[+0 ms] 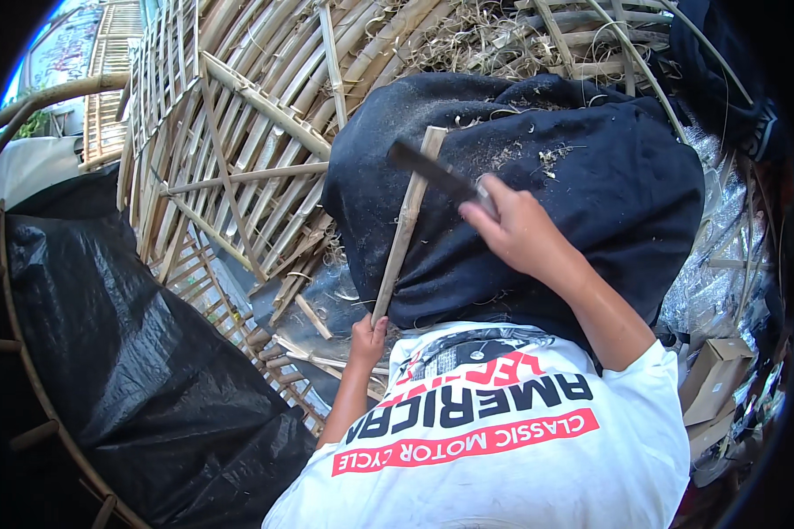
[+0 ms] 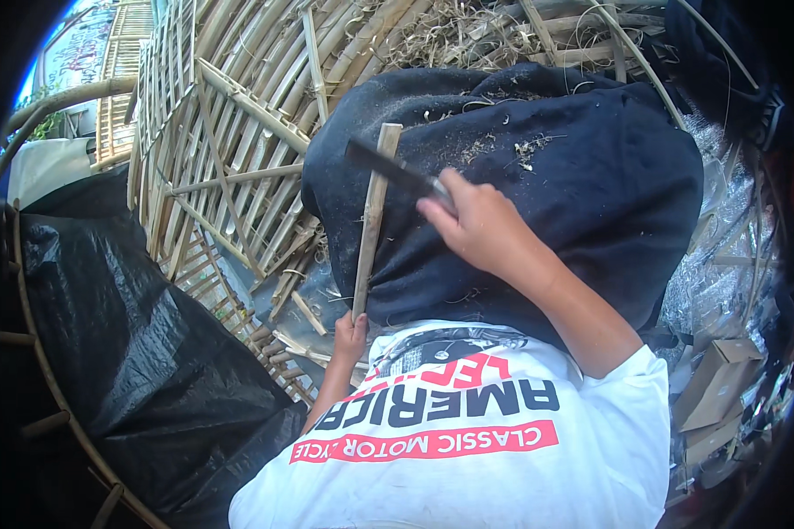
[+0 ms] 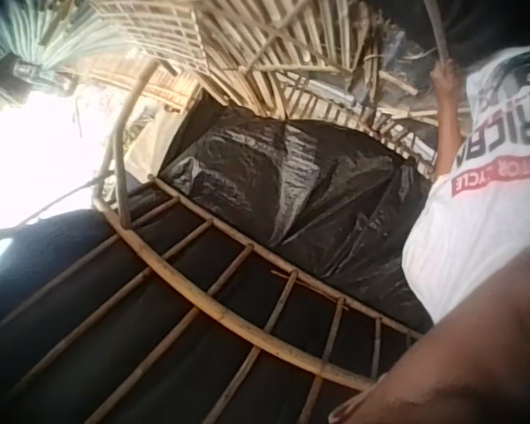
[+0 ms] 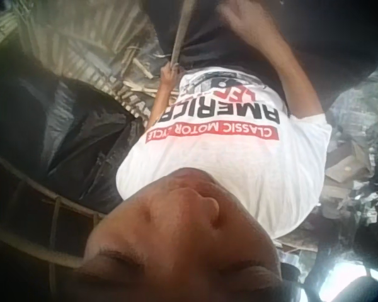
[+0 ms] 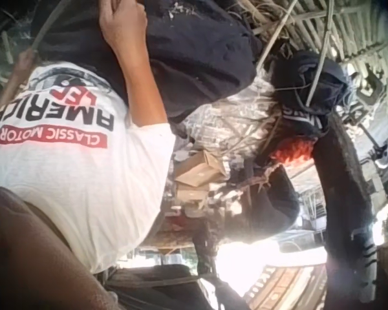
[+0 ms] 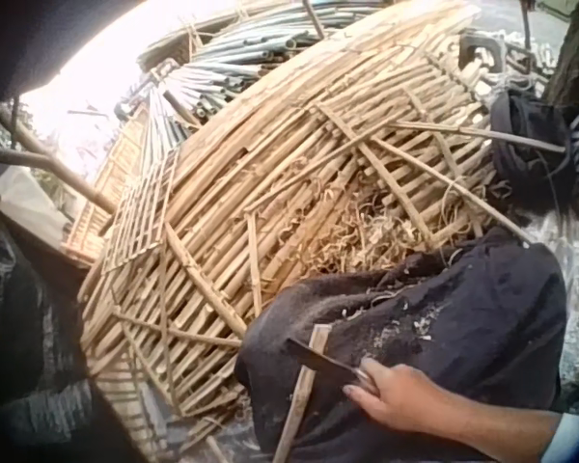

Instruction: The person shaves a bamboo strip using a cleaver. They hold the bamboo strip against a black cloth on their lap and repeatedly slide the blade along the surface to smooth the wood.

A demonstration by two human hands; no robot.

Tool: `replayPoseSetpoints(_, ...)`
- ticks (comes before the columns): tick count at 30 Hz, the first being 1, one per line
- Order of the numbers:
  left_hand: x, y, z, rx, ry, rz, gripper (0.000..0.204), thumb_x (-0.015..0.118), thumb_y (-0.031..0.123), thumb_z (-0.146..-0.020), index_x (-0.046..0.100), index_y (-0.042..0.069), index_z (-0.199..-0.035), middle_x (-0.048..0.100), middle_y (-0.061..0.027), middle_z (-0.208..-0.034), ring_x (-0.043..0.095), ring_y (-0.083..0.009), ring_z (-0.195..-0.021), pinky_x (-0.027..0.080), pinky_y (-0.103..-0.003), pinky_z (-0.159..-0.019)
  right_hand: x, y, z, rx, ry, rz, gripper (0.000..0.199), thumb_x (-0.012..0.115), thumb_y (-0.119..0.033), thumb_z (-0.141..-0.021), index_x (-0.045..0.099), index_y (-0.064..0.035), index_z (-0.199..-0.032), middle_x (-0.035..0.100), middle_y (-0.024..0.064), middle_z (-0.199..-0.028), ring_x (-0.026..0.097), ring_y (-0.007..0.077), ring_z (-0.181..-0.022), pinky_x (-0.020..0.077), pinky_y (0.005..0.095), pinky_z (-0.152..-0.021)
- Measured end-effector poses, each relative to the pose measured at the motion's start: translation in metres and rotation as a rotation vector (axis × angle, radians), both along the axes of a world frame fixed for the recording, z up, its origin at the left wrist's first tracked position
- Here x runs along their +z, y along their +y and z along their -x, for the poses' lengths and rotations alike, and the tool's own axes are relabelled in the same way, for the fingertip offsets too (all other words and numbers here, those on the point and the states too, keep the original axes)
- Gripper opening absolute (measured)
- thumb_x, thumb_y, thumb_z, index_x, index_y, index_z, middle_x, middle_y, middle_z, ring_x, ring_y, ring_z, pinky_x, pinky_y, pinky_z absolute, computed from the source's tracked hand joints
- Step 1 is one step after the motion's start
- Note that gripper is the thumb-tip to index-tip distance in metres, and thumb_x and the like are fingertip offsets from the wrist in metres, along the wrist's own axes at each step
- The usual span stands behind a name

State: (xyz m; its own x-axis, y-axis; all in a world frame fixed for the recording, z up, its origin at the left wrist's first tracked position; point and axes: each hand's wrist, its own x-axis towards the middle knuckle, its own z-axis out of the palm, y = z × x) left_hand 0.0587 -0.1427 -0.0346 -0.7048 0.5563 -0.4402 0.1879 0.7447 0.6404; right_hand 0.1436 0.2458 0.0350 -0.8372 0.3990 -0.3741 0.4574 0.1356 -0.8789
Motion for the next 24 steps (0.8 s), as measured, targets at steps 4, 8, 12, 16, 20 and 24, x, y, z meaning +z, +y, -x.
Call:
replayPoseSetpoints(4,0.011,0.007,0.001,0.019,0.044,0.017,0.040,0.062,0.032,-0.096,0.059,-0.003,-0.078,0.054,-0.0160,-0.058,0.055,-0.0290,-0.050,0.041,-0.039,-0.051,-0.003,-0.012,-0.009,0.087,0.074,-0.048,0.029,0.065,-0.027,-0.092,0.055,-0.0006,-0.094,0.064,0.0270,-0.076,0.064,0.0471,-0.075,0.0484,0.0484,-0.063)
replayPoseSetpoints(8,0.019,0.012,-0.006,0.015,0.143,-0.007,0.036,0.063,0.029,-0.095,0.058,-0.002,-0.076,0.051,-0.0150,-0.060,0.051,-0.0273,-0.052,0.039,-0.038,-0.052,0.005,-0.005,-0.014,0.047,0.090,0.005,0.028,0.064,-0.027,-0.093,0.055,-0.0001,-0.093,0.063,0.0247,-0.071,0.062,0.0446,-0.067,0.0473,0.0449,-0.060)
replayPoseSetpoints(12,0.019,0.011,-0.007,0.041,0.242,-0.046,0.042,0.065,0.035,-0.092,0.053,-0.002,-0.076,0.048,-0.0156,-0.062,0.048,-0.0287,-0.055,0.038,-0.039,-0.054,0.001,-0.003,-0.018,-0.056,0.107,0.124,0.026,0.062,-0.023,-0.096,0.054,0.0006,-0.092,0.056,0.0177,-0.062,0.055,0.0287,-0.054,0.0421,0.0373,-0.055)
replayPoseSetpoints(16,0.020,0.010,-0.002,0.061,0.217,-0.018,0.053,0.062,0.049,-0.092,0.049,-0.001,-0.077,0.049,-0.0179,-0.063,0.050,-0.0347,-0.057,0.038,-0.040,-0.054,0.002,-0.001,-0.021,-0.190,0.159,0.240,0.023,0.059,-0.020,-0.098,0.054,0.0015,-0.092,0.054,0.0116,-0.060,0.048,0.0160,-0.053,0.0381,0.0347,-0.053)
replayPoseSetpoints(20,0.028,0.024,-0.003,0.037,0.181,-0.011,0.057,0.060,0.055,-0.093,0.053,0.000,-0.081,0.053,-0.0195,-0.062,0.059,-0.0400,-0.060,0.042,-0.042,-0.054,0.006,0.009,-0.020,-0.202,0.165,0.136,0.020,0.059,-0.018,-0.098,0.055,0.0014,-0.092,0.053,0.0094,-0.060,0.043,0.0154,-0.053,0.0372,0.0315,-0.053)
replayPoseSetpoints(24,0.008,0.011,0.000,-0.002,0.168,0.016,0.054,0.059,0.053,-0.093,0.056,0.000,-0.085,0.057,-0.0201,-0.062,0.062,-0.0429,-0.064,0.045,-0.043,-0.055,-0.003,0.014,-0.016,-0.156,0.244,-0.110,0.021,0.060,-0.019,-0.098,0.056,0.0008,-0.092,0.057,0.0145,-0.064,0.053,0.0251,-0.053,0.0422,0.0353,-0.055)
